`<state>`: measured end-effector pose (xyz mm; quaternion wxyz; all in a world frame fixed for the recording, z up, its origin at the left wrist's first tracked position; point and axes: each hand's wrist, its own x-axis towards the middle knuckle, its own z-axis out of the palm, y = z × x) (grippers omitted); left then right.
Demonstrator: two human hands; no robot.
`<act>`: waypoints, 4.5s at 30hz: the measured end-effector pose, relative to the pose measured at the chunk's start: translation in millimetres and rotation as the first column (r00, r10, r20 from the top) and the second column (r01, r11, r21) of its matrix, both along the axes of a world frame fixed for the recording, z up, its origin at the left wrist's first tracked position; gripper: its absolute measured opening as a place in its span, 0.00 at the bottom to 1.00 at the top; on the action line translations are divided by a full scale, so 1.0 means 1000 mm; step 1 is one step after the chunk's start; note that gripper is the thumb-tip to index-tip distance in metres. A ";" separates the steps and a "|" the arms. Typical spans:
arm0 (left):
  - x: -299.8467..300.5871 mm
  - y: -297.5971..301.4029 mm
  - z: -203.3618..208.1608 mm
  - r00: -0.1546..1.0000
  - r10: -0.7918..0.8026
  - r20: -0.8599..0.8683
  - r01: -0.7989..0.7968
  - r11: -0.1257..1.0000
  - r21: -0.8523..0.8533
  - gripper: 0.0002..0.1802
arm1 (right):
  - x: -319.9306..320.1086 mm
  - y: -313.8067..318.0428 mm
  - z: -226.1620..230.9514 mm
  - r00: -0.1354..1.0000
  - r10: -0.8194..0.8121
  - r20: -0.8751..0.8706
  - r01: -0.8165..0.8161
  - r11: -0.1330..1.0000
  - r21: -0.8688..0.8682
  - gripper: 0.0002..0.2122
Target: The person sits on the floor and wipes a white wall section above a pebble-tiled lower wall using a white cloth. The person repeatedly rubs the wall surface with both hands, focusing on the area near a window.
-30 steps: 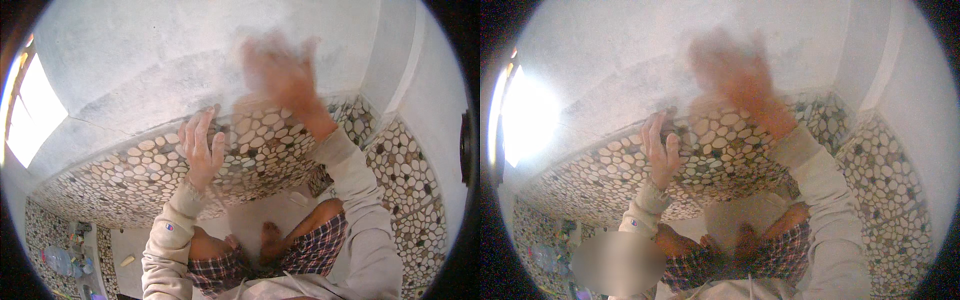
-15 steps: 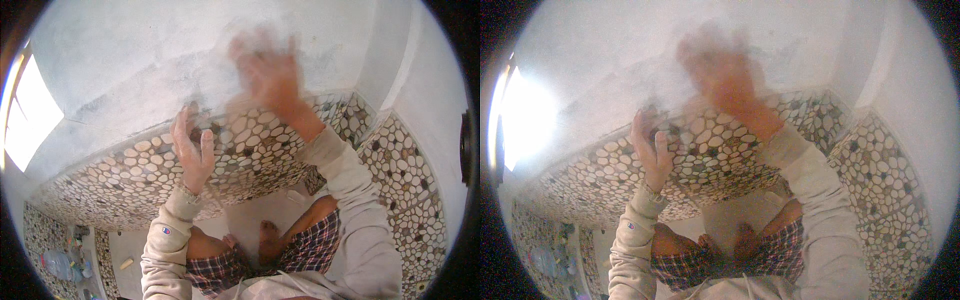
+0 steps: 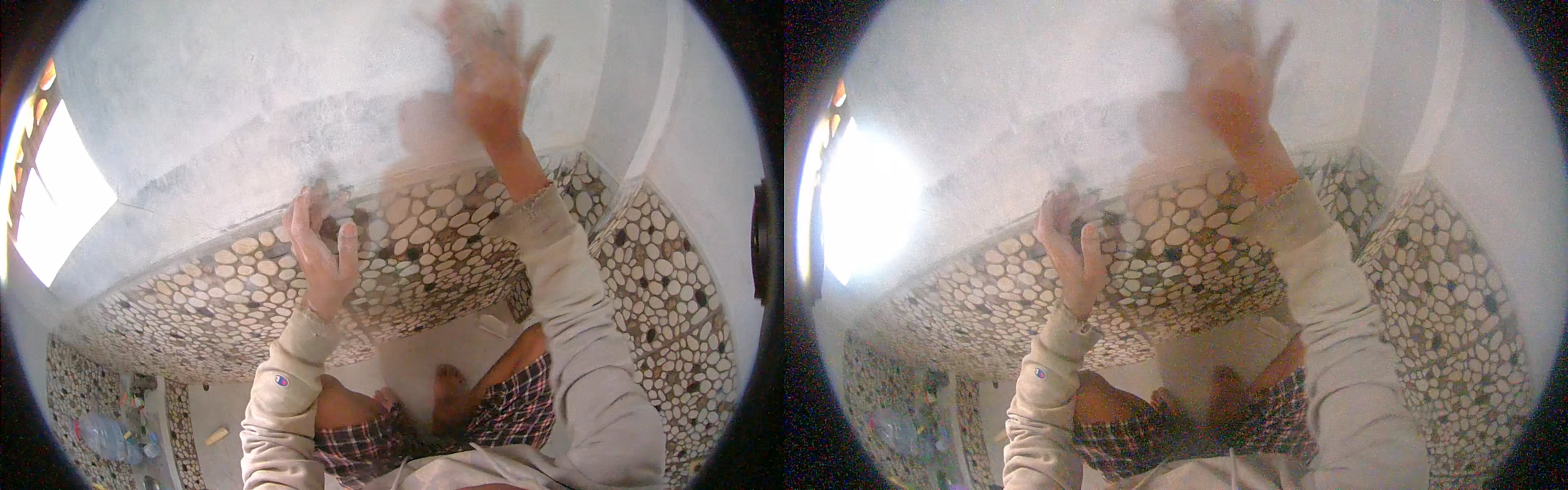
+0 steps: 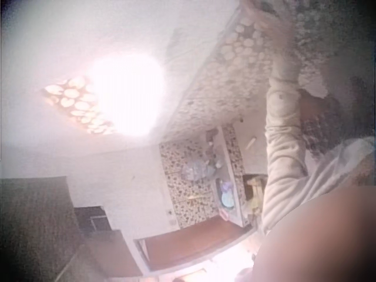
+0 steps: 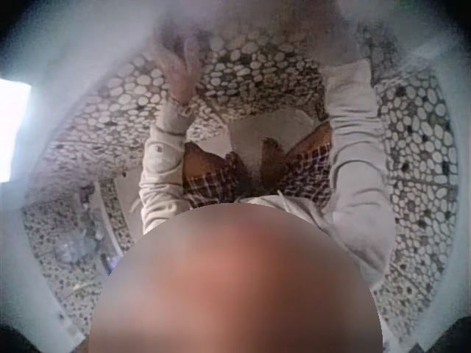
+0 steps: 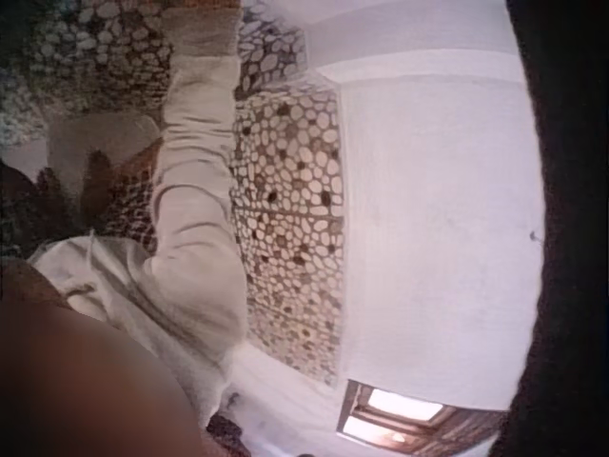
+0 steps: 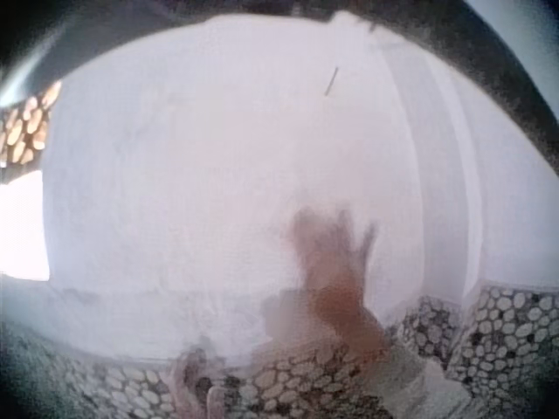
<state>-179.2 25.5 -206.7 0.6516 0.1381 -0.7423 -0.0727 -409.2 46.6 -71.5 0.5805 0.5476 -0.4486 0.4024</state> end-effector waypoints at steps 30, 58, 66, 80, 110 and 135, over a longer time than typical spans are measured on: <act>-0.005 -0.007 -0.008 0.997 0.071 -0.008 -0.071 0.992 -0.101 0.33 | -0.036 0.011 -0.009 0.994 -0.107 -0.019 0.107 0.994 -0.001 0.24; -0.007 0.001 -0.003 0.977 0.191 0.095 -0.167 0.962 -0.214 0.37 | 0.015 0.002 -0.074 0.985 0.056 -0.162 -0.025 0.982 0.190 0.24; -0.013 0.006 -0.003 0.964 0.215 0.160 -0.197 0.973 -0.118 0.35 | -0.012 -0.034 -0.042 1.000 0.016 0.022 -0.011 0.979 -0.206 0.21; 0.003 -0.009 -0.016 0.980 0.121 0.160 -0.110 0.991 -0.072 0.33 | 0.026 -0.018 -0.052 0.984 -0.133 -0.119 0.126 0.990 -0.064 0.24; -0.001 -0.003 -0.022 0.974 0.150 0.172 -0.141 0.988 -0.068 0.31 | -0.060 0.014 -0.060 0.993 0.013 -0.115 0.004 0.990 0.139 0.16; 0.006 -0.007 -0.020 0.922 0.317 0.224 -0.276 0.941 -0.195 0.23 | -0.095 0.036 -0.030 0.995 0.075 -0.071 -0.063 0.987 0.149 0.22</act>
